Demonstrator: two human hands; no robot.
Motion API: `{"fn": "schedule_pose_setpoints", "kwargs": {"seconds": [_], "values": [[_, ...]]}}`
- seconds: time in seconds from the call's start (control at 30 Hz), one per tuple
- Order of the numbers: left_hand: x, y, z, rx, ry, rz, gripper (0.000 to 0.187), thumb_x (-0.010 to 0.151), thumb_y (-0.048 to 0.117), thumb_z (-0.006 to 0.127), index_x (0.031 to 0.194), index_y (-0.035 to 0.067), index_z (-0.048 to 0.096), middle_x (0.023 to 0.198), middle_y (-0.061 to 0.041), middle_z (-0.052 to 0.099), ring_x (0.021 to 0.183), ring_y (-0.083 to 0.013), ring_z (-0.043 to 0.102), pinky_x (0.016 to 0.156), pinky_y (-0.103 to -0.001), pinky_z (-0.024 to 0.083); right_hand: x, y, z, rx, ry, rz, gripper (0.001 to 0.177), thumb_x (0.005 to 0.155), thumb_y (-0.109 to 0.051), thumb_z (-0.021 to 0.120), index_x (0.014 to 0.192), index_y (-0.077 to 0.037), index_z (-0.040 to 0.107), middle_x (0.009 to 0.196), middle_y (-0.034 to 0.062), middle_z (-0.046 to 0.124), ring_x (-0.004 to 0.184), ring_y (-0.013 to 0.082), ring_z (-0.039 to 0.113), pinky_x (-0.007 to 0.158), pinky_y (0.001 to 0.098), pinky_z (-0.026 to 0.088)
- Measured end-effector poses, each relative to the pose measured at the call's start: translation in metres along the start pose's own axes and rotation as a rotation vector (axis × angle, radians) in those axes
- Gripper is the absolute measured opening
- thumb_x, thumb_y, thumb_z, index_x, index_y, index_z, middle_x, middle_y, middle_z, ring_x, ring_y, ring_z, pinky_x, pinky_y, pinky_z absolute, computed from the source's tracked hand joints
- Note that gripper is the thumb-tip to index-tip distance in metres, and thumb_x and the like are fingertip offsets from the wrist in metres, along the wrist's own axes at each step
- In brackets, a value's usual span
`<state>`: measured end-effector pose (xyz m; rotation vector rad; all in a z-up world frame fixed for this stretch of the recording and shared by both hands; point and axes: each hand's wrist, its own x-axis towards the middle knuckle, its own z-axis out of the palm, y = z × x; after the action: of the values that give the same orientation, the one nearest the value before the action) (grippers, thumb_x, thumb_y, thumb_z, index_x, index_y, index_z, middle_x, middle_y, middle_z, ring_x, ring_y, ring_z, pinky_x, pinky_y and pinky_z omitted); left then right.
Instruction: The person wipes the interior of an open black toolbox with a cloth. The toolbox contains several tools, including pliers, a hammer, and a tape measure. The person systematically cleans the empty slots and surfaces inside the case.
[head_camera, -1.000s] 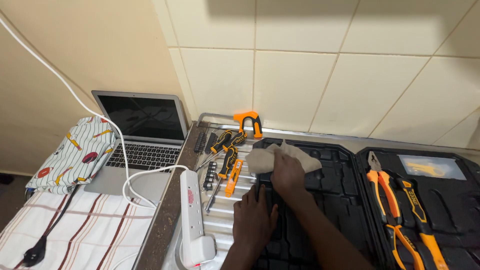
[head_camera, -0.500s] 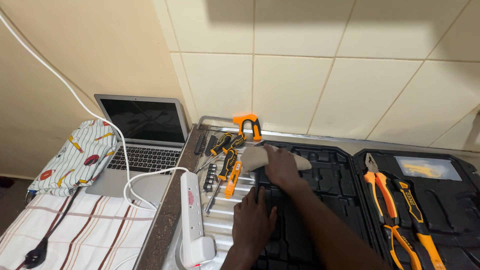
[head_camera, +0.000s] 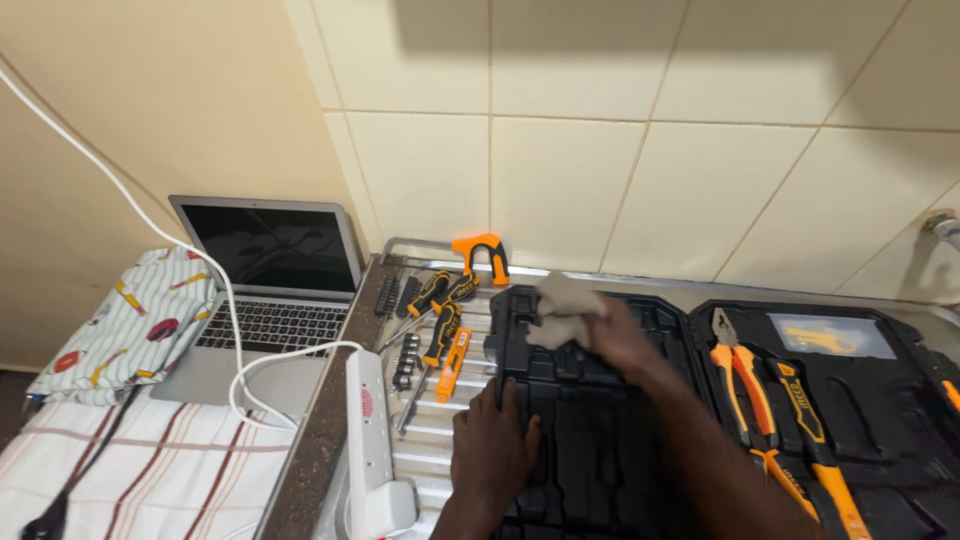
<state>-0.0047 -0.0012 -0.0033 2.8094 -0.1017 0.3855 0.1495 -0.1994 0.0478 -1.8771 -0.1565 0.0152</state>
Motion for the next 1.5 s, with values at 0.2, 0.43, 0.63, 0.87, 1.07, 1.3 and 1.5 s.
{"fn": "schedule_pose_setpoints", "kwargs": {"seconds": [0.2,0.43,0.63,0.87,1.07,1.3,1.5], "values": [[-0.001,0.000,0.000,-0.004,0.013,-0.009,0.064,0.094,0.052,0.060,0.145,0.014,0.052,0.139,-0.015,0.055,0.116,-0.0339,0.058,0.087,-0.052,0.048,-0.012,-0.071,-0.115,-0.893,0.135,0.189,0.047,0.086,-0.025,0.047,0.125,-0.013,0.070,0.120,0.0219,0.074,0.108,0.0474,0.069,0.084,0.0551,0.052],[0.003,0.002,0.003,-0.010,-0.011,-0.037,0.066,0.092,0.052,0.063,0.145,0.015,0.051,0.134,-0.012,0.058,0.114,-0.0339,0.059,0.086,-0.053,0.047,-0.011,0.079,-0.098,-1.436,0.068,-0.111,0.042,0.079,-0.023,0.060,0.119,-0.010,0.063,0.093,0.0145,0.077,0.109,0.0388,0.059,0.080,0.0515,0.054],[0.001,0.001,0.006,0.005,-0.056,-0.043,0.066,0.093,0.053,0.061,0.147,0.016,0.049,0.139,-0.013,0.056,0.118,-0.0337,0.057,0.091,-0.053,0.047,-0.014,0.073,-0.059,-1.376,0.119,0.166,0.040,0.091,-0.026,0.048,0.122,-0.005,0.061,0.120,0.0214,0.072,0.137,0.0427,0.047,0.117,0.0491,0.034],[0.000,0.000,0.006,-0.002,-0.048,-0.041,0.065,0.094,0.052,0.061,0.147,0.016,0.050,0.142,-0.015,0.054,0.121,-0.0341,0.056,0.091,-0.053,0.047,-0.035,0.073,-0.056,-1.181,0.373,-0.060,0.035,0.081,-0.009,0.064,0.116,-0.012,0.060,0.088,0.0209,0.067,0.086,0.0438,0.063,0.066,0.0549,0.052],[0.000,0.003,0.000,0.025,-0.045,-0.028,0.064,0.094,0.052,0.060,0.146,0.016,0.050,0.142,-0.014,0.055,0.120,-0.0330,0.057,0.090,-0.053,0.048,-0.068,0.062,-0.057,-0.748,0.295,-0.192,0.056,0.087,-0.006,0.053,0.142,-0.015,0.060,0.117,0.0188,0.071,0.105,0.0420,0.067,0.081,0.0532,0.055],[0.000,0.002,0.000,0.035,-0.055,-0.025,0.065,0.095,0.054,0.057,0.148,0.016,0.049,0.144,-0.014,0.053,0.124,-0.0320,0.056,0.091,-0.052,0.049,-0.075,-0.004,-0.060,-0.520,0.073,-0.161,0.051,0.088,-0.009,0.061,0.138,-0.018,0.067,0.137,0.0089,0.070,0.127,0.0307,0.067,0.099,0.0484,0.054],[0.002,0.003,-0.003,0.022,-0.081,-0.027,0.066,0.096,0.055,0.055,0.149,0.016,0.047,0.147,-0.013,0.051,0.126,-0.0320,0.055,0.094,-0.052,0.048,-0.020,-0.029,-0.047,-0.720,-0.165,-0.587,0.040,0.099,-0.019,0.055,0.137,-0.014,0.066,0.139,0.0173,0.065,0.126,0.0370,0.058,0.105,0.0507,0.045]]}}
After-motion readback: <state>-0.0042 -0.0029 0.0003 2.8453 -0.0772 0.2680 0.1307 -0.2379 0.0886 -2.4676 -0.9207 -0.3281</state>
